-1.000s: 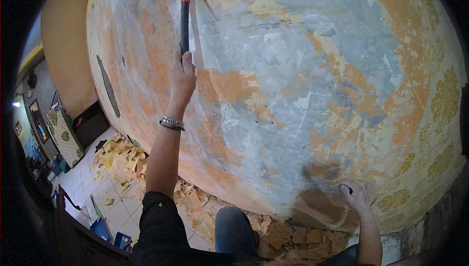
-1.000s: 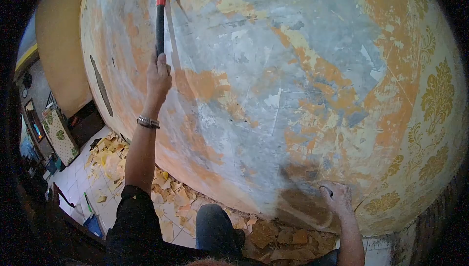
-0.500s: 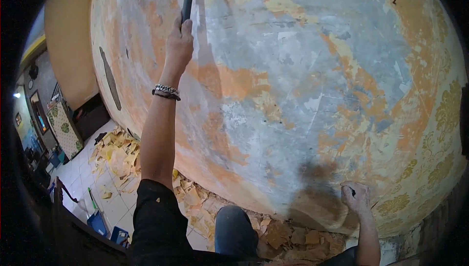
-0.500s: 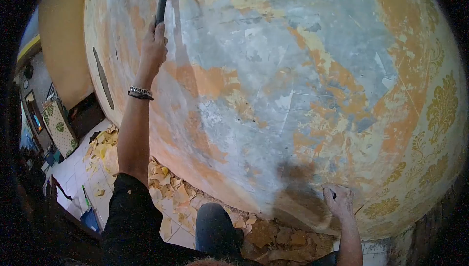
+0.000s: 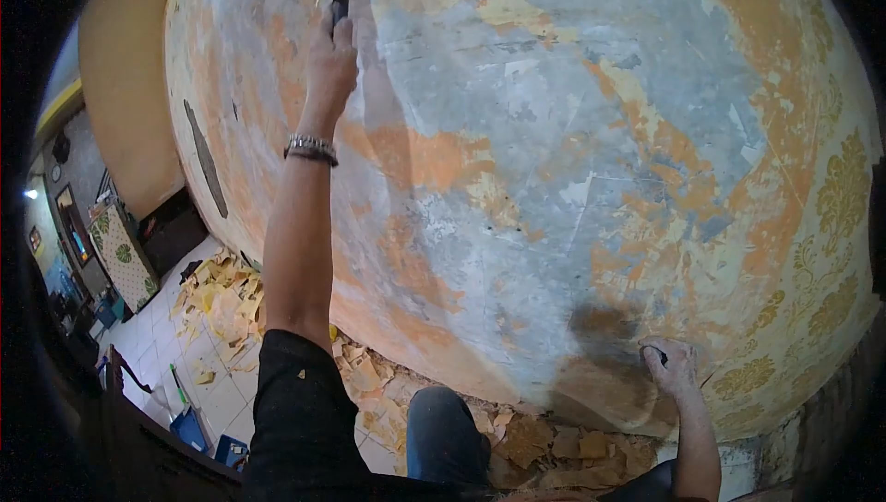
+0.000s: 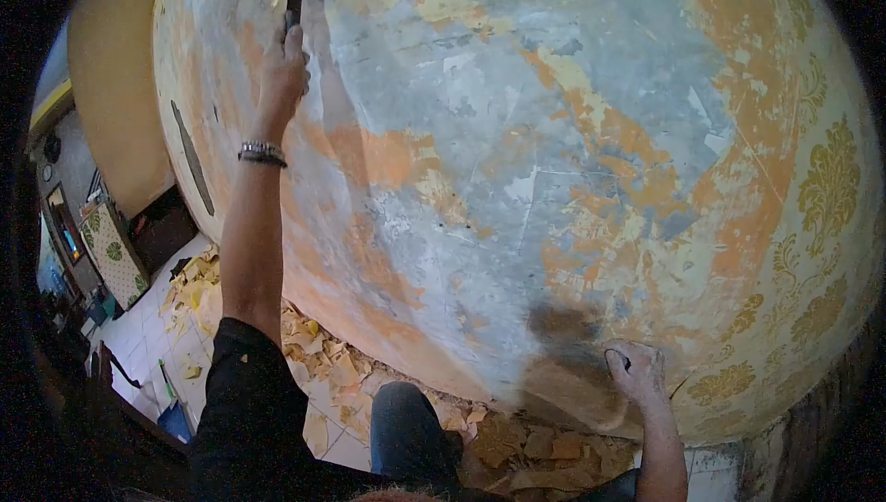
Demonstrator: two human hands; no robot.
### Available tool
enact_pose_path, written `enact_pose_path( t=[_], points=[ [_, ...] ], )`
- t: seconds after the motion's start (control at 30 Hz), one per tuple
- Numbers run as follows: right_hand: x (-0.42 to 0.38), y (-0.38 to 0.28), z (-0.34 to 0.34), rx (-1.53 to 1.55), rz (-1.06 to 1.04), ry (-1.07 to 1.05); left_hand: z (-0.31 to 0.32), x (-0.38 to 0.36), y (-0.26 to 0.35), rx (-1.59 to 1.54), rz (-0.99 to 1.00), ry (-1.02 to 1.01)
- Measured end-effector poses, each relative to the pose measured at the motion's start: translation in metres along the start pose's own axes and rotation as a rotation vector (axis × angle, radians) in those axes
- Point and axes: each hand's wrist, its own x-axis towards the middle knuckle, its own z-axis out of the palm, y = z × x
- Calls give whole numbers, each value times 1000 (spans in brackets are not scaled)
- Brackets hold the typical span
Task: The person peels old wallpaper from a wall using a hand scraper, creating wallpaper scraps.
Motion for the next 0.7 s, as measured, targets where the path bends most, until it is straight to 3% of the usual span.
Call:
enact_pose_path(
  t=[0.1, 0.27, 0.37, 0.47, 0.57, 0.7],
  points=[
    [-3, -4, -5, -78, -104, 48, 2, -43, -22, -91, 12, -50],
    [0, 9, -1, -102, -92, 37, 2, -120, -55, -49, 76, -54],
    [-1, 4, -4, -146, -85, 3, 3, -107, -48, -49, 43, -81],
    [1, -2, -9, -173, -101, 4, 7, -83, -47, 21, 185, -15],
    [2, 5, -3, -182, -100, 4, 2, -91, -49, 13, 171, -16],
    [-1, 1, -10, -163, -124, -13, -16, -152, -64, -99, 15, -58]
  ],
)
